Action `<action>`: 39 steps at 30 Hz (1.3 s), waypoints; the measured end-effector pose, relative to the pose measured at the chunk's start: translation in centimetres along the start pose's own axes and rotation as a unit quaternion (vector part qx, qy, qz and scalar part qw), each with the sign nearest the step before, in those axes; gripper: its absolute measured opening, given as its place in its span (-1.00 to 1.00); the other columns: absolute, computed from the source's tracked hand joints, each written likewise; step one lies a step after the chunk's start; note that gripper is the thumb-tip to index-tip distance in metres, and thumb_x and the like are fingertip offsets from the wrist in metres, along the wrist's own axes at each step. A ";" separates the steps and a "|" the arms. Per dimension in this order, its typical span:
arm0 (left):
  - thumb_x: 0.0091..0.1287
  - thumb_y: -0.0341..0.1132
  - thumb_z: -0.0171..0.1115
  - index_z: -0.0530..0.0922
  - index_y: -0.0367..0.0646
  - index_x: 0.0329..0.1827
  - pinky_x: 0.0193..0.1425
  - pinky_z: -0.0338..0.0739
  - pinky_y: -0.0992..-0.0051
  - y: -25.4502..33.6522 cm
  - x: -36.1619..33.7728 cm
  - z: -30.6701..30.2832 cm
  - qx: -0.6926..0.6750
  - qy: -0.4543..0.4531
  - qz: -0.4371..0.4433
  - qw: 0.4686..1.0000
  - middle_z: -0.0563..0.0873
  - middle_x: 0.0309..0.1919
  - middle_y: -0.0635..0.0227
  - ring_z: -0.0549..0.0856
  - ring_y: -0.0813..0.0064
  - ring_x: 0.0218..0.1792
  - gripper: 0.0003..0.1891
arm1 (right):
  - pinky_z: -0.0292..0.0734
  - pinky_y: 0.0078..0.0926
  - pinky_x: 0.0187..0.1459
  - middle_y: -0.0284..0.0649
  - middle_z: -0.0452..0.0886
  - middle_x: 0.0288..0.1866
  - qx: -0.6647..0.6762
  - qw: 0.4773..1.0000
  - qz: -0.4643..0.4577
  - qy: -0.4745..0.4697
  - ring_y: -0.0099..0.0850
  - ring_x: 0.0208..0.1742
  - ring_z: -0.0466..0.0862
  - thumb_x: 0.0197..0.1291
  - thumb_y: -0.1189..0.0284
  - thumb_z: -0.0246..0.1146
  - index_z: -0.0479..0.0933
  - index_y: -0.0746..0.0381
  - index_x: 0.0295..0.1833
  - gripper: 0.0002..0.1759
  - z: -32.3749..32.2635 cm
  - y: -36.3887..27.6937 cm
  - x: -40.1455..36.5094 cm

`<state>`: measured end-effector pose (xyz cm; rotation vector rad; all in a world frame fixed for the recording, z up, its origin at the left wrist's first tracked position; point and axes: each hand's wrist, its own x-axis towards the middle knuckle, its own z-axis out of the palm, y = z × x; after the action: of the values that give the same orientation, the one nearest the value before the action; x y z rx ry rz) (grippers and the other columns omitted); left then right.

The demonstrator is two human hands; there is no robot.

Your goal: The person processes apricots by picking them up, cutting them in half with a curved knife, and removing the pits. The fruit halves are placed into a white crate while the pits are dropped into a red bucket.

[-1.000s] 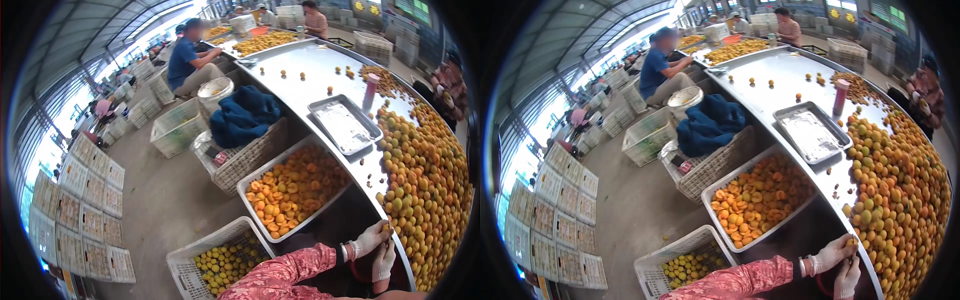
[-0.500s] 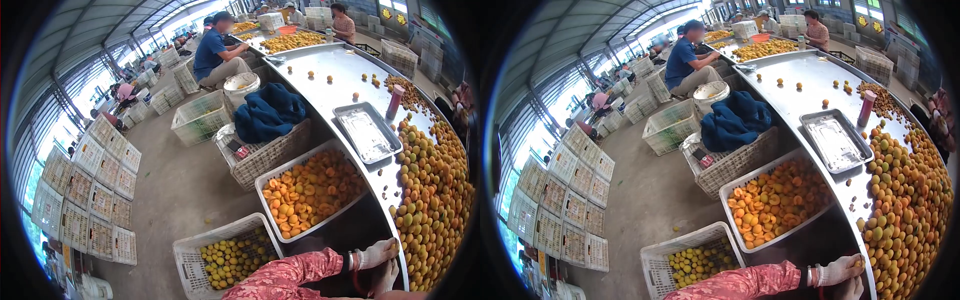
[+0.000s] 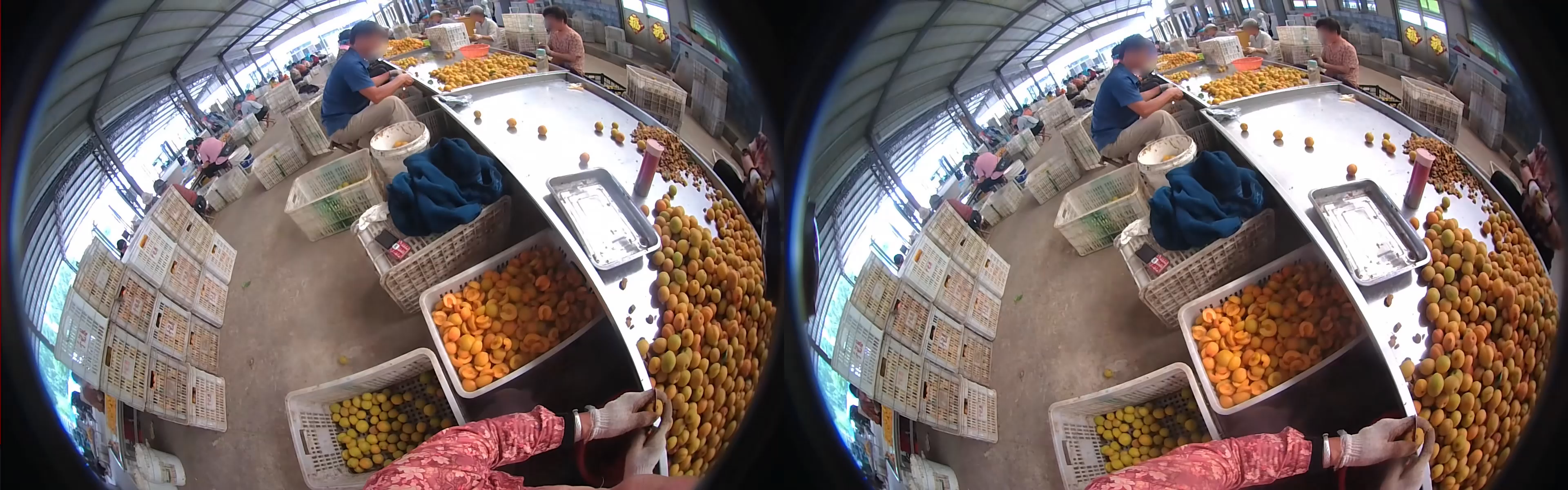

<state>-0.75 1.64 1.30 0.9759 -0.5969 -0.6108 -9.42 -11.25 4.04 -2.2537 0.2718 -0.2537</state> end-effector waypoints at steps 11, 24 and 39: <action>0.41 -0.46 0.18 0.51 -0.30 0.20 0.11 0.57 0.55 -2.2 2.4 -1.3 -0.001 0.130 -0.057 0.990 0.65 -0.06 0.35 0.63 0.60 -0.05 -0.68 | 0.57 -0.33 0.03 0.06 0.65 -0.09 0.090 0.989 0.019 -0.117 -0.17 -0.03 0.70 0.17 0.58 0.13 0.29 0.29 0.41 -0.37 0.0 0.8 4.1; 0.33 -0.53 0.14 0.38 -0.28 0.31 0.29 0.54 0.36 -1.6 3.7 0.1 -0.186 0.094 -0.090 0.974 0.58 0.13 0.20 0.63 0.35 0.14 -0.55 | 0.34 -0.64 -0.64 -0.37 0.53 -0.53 0.364 0.902 0.201 -0.115 -0.60 -0.70 0.46 0.28 0.39 0.26 0.34 0.23 0.36 -0.45 -4.2 2.2 4.3; 0.52 -0.34 0.10 0.28 0.00 0.42 0.20 0.65 0.17 -2.8 4.4 2.3 -0.263 0.131 -0.016 0.956 0.54 0.21 0.12 0.62 0.16 0.21 -0.56 | 0.63 -0.47 -0.25 -0.27 0.67 -0.27 0.217 0.973 0.077 -0.013 -0.44 -0.37 0.70 0.24 0.49 0.33 0.45 0.28 0.24 -0.54 -5.4 2.4 2.9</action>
<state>0.08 -3.93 0.61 0.5494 -0.1627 -0.6143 -8.38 -17.52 5.85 -1.7927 0.3397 -0.1793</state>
